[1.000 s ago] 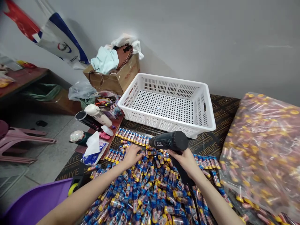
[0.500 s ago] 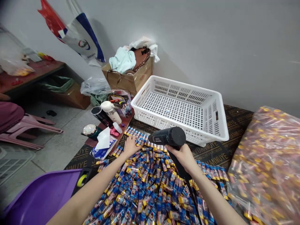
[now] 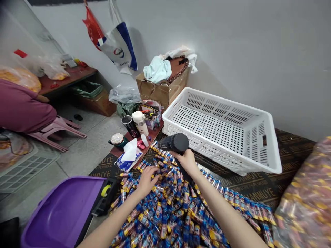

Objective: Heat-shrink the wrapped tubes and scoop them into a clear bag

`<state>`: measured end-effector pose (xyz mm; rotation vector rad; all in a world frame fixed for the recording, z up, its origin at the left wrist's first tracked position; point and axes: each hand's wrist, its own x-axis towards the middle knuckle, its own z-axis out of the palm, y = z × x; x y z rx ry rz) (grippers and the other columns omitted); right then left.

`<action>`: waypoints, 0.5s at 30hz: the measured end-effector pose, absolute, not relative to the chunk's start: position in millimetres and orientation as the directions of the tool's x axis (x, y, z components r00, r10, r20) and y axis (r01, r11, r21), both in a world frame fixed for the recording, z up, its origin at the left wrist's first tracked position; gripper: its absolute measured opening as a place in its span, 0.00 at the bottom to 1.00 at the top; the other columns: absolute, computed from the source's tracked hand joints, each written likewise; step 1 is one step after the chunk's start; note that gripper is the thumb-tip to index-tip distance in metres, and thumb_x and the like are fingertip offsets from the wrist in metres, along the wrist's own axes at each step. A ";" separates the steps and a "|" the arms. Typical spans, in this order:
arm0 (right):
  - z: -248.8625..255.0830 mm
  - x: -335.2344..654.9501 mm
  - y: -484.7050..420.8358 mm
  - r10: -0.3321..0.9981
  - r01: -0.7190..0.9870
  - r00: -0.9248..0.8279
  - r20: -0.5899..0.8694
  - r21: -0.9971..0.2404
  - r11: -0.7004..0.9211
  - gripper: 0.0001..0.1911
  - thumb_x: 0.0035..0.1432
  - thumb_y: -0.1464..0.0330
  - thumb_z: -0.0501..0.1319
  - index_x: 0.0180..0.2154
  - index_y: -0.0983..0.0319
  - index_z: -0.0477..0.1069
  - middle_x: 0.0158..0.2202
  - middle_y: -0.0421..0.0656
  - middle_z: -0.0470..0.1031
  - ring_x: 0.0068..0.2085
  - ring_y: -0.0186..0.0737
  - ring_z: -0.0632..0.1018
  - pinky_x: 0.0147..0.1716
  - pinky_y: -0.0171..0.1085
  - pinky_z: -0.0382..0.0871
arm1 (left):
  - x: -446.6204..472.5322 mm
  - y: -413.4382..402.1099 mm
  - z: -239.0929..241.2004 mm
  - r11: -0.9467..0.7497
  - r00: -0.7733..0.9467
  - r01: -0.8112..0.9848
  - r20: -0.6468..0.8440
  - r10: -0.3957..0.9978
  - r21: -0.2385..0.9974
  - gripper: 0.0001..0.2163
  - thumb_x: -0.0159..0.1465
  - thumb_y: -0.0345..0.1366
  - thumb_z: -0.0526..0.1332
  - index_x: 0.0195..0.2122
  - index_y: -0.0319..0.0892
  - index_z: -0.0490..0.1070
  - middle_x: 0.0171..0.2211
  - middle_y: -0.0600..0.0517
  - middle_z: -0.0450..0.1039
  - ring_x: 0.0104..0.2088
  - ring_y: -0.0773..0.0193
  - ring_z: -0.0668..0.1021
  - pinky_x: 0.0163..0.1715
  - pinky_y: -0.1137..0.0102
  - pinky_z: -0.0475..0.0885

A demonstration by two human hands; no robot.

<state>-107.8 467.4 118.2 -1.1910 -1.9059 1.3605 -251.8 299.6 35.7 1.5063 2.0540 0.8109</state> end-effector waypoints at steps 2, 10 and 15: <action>116.2 -114.4 468.0 0.865 0.357 -0.492 -0.098 -0.929 0.098 0.20 0.46 0.58 0.65 0.39 0.65 0.76 0.38 0.46 0.78 0.43 0.51 0.76 0.44 0.45 0.68 | -258.2 289.7 34.7 0.257 -0.345 0.641 -0.027 0.938 0.724 0.11 0.59 0.33 0.56 0.42 0.44 0.70 0.45 0.47 0.71 0.48 0.57 0.71 0.50 0.60 0.65; 149.1 -44.0 442.8 0.895 0.471 -0.407 -0.181 -0.882 0.036 0.20 0.45 0.59 0.66 0.39 0.64 0.76 0.41 0.46 0.77 0.44 0.51 0.75 0.48 0.47 0.67 | -281.8 289.9 26.5 0.353 -0.437 0.617 -0.066 0.897 0.703 0.08 0.59 0.32 0.55 0.36 0.42 0.72 0.39 0.48 0.74 0.43 0.59 0.74 0.47 0.64 0.67; 166.6 25.3 420.7 0.963 0.478 -0.157 -0.218 -0.870 -0.119 0.25 0.43 0.56 0.66 0.43 0.63 0.74 0.42 0.47 0.77 0.48 0.53 0.74 0.48 0.47 0.67 | -257.8 370.5 21.8 0.348 -0.323 0.692 -0.160 0.933 0.632 0.14 0.58 0.33 0.57 0.46 0.39 0.69 0.45 0.45 0.72 0.48 0.58 0.72 0.49 0.66 0.64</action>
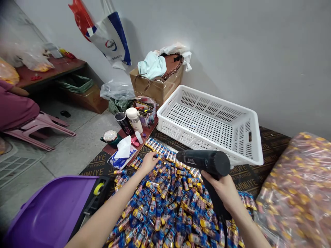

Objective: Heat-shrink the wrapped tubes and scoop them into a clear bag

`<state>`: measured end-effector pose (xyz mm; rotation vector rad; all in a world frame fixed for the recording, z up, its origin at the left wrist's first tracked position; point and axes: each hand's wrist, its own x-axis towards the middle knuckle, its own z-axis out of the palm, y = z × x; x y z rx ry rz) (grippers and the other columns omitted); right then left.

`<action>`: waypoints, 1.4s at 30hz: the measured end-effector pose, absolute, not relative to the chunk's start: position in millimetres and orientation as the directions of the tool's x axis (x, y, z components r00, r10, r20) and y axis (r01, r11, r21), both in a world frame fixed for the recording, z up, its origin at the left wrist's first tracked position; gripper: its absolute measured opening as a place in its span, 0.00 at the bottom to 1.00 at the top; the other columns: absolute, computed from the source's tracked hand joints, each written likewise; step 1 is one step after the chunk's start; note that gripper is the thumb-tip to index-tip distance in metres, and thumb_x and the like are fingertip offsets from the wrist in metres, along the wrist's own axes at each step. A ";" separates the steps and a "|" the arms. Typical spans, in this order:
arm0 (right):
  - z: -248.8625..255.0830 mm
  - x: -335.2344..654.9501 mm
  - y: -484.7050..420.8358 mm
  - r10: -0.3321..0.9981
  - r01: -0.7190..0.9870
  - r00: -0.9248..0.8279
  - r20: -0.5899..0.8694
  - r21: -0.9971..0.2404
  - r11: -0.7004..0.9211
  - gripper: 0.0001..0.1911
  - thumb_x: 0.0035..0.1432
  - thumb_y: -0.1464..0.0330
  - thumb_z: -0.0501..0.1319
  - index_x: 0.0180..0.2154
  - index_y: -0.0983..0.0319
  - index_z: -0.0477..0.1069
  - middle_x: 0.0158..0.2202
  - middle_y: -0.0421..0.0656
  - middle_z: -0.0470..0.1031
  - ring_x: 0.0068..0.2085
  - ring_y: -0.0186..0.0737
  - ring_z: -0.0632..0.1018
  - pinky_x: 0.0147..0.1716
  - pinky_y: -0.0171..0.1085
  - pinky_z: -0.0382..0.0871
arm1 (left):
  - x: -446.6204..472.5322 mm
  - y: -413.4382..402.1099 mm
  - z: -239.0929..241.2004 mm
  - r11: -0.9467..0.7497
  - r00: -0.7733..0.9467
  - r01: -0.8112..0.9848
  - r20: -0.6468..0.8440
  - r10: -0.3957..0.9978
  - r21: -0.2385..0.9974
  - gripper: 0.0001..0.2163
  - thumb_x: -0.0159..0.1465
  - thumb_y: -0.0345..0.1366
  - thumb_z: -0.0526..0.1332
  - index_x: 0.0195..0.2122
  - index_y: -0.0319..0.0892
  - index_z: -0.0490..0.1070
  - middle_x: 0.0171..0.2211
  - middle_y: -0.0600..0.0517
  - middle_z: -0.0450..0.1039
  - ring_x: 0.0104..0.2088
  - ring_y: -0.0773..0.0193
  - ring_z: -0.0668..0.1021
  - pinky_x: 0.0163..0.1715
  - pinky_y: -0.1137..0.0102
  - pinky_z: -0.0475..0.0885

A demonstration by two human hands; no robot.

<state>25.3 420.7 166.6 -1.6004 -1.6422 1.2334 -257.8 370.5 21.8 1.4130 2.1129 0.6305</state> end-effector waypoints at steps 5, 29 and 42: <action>175.5 54.1 419.0 0.968 0.449 -0.021 -0.251 -0.867 -0.215 0.30 0.41 0.55 0.67 0.45 0.62 0.72 0.42 0.46 0.77 0.48 0.52 0.74 0.49 0.47 0.68 | -218.3 408.4 17.7 0.369 -0.245 0.768 -0.293 0.924 0.523 0.26 0.56 0.42 0.59 0.54 0.34 0.61 0.51 0.38 0.67 0.52 0.47 0.68 0.50 0.57 0.63; 152.2 -33.8 419.6 0.884 0.466 -0.417 -0.213 -0.885 0.007 0.21 0.45 0.57 0.65 0.38 0.65 0.75 0.39 0.46 0.78 0.40 0.48 0.76 0.42 0.44 0.69 | -258.5 133.6 28.5 0.445 -0.566 0.540 -0.083 0.820 0.715 0.11 0.60 0.40 0.54 0.35 0.42 0.74 0.35 0.47 0.76 0.38 0.57 0.77 0.39 0.63 0.72; 195.6 -12.6 341.8 0.892 0.391 -0.418 -0.173 -0.920 0.005 0.21 0.44 0.57 0.66 0.38 0.64 0.75 0.41 0.48 0.77 0.42 0.48 0.76 0.45 0.46 0.68 | -244.2 123.5 57.0 0.379 -0.496 0.525 -0.088 0.864 0.762 0.12 0.61 0.40 0.53 0.35 0.42 0.73 0.36 0.47 0.76 0.39 0.58 0.77 0.41 0.64 0.71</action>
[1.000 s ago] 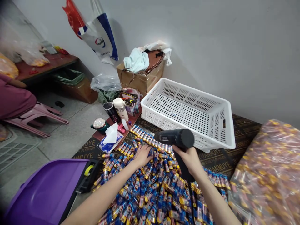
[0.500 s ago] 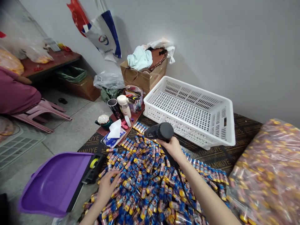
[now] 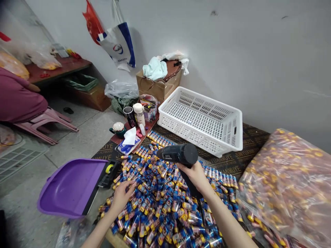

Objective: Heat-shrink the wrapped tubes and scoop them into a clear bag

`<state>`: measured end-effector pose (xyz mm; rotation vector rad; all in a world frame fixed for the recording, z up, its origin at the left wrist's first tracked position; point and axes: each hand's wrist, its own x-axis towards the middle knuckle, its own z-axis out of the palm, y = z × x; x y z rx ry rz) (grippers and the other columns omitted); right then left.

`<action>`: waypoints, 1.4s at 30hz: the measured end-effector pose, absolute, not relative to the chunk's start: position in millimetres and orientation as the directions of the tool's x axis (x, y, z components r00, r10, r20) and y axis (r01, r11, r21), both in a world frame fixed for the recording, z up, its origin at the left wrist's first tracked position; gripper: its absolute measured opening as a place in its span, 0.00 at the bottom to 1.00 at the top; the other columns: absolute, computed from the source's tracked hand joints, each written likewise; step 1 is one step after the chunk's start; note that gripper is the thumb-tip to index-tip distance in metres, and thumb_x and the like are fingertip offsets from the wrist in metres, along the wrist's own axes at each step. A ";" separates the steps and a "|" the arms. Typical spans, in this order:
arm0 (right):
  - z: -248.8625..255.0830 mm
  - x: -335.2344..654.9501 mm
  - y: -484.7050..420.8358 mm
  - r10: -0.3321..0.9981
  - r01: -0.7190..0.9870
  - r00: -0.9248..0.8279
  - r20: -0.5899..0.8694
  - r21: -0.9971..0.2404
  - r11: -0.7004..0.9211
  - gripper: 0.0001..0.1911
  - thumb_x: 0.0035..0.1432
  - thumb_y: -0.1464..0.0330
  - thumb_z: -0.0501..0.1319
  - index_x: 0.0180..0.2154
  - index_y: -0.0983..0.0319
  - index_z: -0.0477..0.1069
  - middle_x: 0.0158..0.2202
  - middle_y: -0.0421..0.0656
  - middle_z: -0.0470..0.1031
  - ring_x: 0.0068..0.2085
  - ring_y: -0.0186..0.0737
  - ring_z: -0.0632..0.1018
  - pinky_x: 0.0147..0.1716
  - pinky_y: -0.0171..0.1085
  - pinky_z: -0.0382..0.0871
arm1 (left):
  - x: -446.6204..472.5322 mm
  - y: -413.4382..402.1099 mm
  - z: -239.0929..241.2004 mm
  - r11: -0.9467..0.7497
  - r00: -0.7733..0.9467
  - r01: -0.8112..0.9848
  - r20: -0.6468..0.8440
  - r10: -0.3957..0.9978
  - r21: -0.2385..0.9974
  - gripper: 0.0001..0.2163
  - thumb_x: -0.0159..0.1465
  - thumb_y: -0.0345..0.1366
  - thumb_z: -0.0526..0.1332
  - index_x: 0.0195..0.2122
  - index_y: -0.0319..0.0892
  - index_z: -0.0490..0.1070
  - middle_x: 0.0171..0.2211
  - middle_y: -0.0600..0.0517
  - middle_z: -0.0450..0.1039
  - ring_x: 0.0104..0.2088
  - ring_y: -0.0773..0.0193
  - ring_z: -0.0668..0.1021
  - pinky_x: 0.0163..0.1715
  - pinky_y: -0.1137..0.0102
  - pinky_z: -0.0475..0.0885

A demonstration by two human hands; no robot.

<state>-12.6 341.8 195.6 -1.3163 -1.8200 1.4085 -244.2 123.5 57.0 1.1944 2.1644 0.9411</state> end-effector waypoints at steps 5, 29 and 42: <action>204.5 11.5 324.0 0.876 0.392 -0.451 -0.173 -0.920 0.020 0.20 0.45 0.57 0.65 0.38 0.63 0.75 0.42 0.47 0.77 0.44 0.48 0.75 0.45 0.44 0.68 | -237.9 94.6 62.2 0.394 -0.489 0.529 -0.110 0.865 0.751 0.12 0.60 0.42 0.54 0.35 0.42 0.74 0.36 0.47 0.77 0.39 0.57 0.77 0.41 0.63 0.72; 178.9 302.0 294.0 0.964 0.144 -0.217 -0.153 -0.982 -0.123 0.26 0.39 0.57 0.69 0.39 0.65 0.74 0.39 0.48 0.78 0.42 0.50 0.77 0.44 0.46 0.70 | 22.3 -31.4 103.0 0.445 -0.522 0.571 -0.113 0.845 0.690 0.16 0.57 0.48 0.55 0.33 0.43 0.75 0.35 0.47 0.78 0.35 0.56 0.79 0.39 0.64 0.75; 175.8 369.6 305.6 0.966 0.082 -0.048 -0.255 -0.965 -0.251 0.24 0.36 0.58 0.70 0.35 0.64 0.74 0.29 0.45 0.79 0.32 0.50 0.78 0.33 0.47 0.74 | 29.2 92.5 130.8 0.384 -0.308 0.674 -0.233 0.922 0.631 0.13 0.58 0.40 0.54 0.37 0.41 0.75 0.38 0.47 0.77 0.38 0.58 0.77 0.41 0.66 0.70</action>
